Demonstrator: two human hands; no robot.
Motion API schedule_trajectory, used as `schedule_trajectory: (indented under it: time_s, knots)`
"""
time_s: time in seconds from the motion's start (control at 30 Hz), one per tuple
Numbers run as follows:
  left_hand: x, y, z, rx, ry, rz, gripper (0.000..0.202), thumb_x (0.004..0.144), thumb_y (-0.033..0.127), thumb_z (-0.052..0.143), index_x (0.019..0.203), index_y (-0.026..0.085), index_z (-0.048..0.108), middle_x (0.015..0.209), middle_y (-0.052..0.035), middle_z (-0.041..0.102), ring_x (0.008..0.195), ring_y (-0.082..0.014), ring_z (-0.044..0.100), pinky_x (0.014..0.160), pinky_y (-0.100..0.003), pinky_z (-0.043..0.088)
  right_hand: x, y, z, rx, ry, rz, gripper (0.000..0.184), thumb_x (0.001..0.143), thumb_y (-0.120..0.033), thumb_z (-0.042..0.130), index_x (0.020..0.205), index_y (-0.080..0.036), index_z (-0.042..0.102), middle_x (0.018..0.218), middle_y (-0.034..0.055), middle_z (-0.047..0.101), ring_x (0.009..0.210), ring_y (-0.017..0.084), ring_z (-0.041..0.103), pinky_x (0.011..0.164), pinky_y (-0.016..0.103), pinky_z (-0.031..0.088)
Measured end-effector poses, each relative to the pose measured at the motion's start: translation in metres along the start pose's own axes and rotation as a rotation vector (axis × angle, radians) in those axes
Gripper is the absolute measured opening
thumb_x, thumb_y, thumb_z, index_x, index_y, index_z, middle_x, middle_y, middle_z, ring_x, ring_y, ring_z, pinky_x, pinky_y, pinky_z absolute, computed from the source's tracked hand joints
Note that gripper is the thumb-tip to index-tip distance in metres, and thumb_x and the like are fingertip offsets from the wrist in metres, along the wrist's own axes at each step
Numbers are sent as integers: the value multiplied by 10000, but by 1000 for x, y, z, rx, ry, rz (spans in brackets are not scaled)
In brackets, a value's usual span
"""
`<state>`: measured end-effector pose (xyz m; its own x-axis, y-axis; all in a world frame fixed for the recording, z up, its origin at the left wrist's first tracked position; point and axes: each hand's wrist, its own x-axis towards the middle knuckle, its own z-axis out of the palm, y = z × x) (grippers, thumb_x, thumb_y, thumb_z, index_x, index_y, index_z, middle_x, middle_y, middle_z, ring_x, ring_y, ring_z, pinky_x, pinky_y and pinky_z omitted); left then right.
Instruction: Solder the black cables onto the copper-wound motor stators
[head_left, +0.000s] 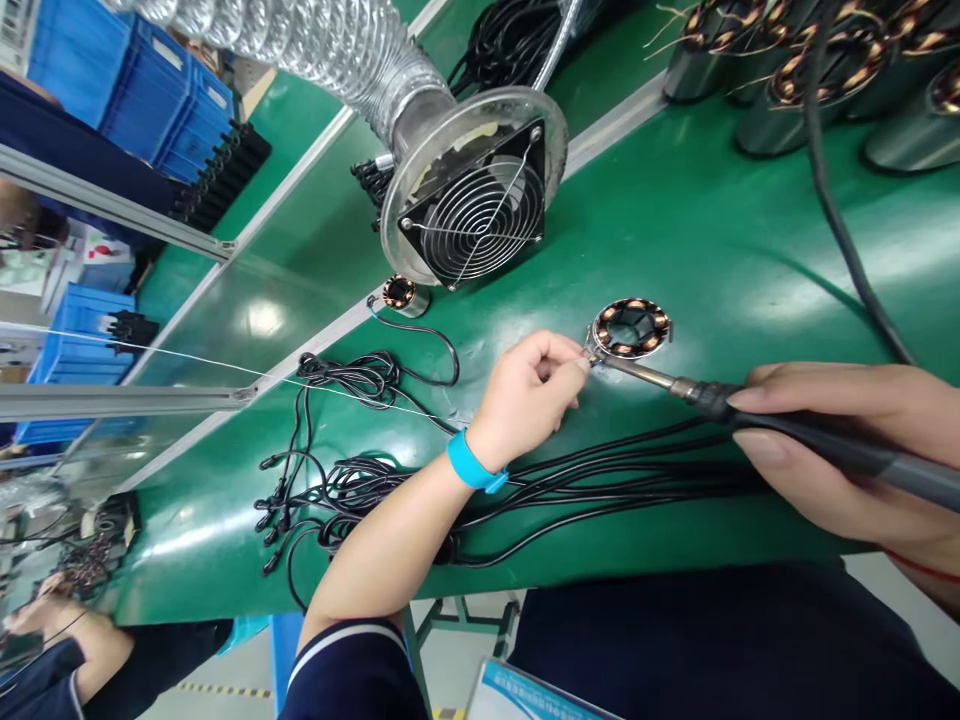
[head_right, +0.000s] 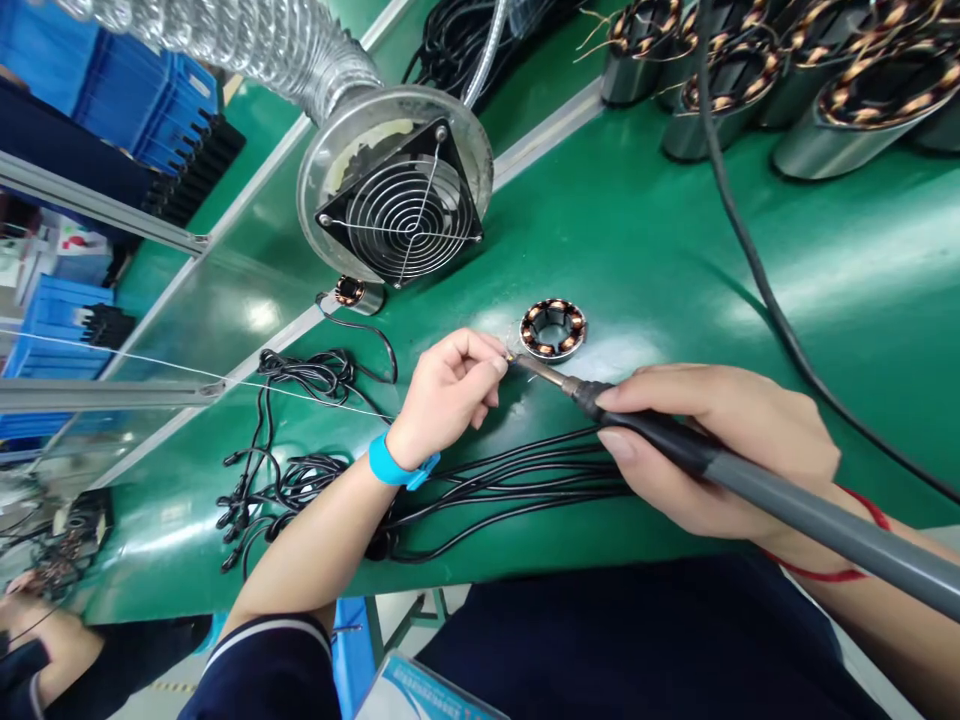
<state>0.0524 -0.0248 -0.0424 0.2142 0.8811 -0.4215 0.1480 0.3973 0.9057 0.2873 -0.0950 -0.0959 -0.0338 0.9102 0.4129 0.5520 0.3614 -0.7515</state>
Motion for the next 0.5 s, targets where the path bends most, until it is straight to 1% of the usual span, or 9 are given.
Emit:
schedule_trajectory:
  time_s: [0.07,0.17,0.27,0.33,0.4,0.47,0.5]
  knots:
    - [-1,2,1,-4,5,-17,210,887,121,666,742,182,526,718,57,600,400,-2,451,341,-134,319,-12,1,-4,-17,-7,79,361,908,-598,736,1063,-273,764,897,91,731,761,230,727,627,325,610]
    - [-1,5,2,-13,26,-37,234,886,105,677,735,177,513,752,54,631,402,9,467,343,-120,329,-24,2,-10,-11,1,109,378,900,-602,742,1086,-273,768,938,104,736,821,246,739,644,332,619]
    - [-1,7,2,-19,27,-61,238,902,101,661,733,177,510,728,58,638,394,5,477,341,-117,333,-16,-2,-12,3,-28,99,345,914,-571,743,1081,-271,772,939,104,742,817,243,743,646,331,622]
    - [-1,7,2,-27,17,-73,234,915,104,647,739,180,513,642,81,600,364,-1,455,335,-118,319,-1,-5,-12,27,-78,32,275,938,-517,739,1053,-270,771,914,92,751,756,222,739,641,320,625]
    - [-1,7,2,-37,13,-81,229,927,111,638,747,184,517,562,102,554,332,-7,427,327,-119,298,15,-8,-11,60,-125,-100,172,973,-433,723,1018,-271,755,888,71,765,656,182,717,646,295,632]
    - [-1,6,2,-42,14,-85,222,932,115,634,754,185,520,536,110,539,322,-11,421,325,-120,290,27,-10,-9,66,-122,-209,105,1002,-365,700,981,-266,726,863,57,773,550,142,670,628,268,625]
    - [-1,6,2,-43,15,-86,219,932,116,633,757,186,521,539,108,543,324,-12,425,326,-120,293,31,-11,-8,61,-114,-239,105,1013,-351,687,967,-260,710,854,57,774,509,126,645,586,250,606]
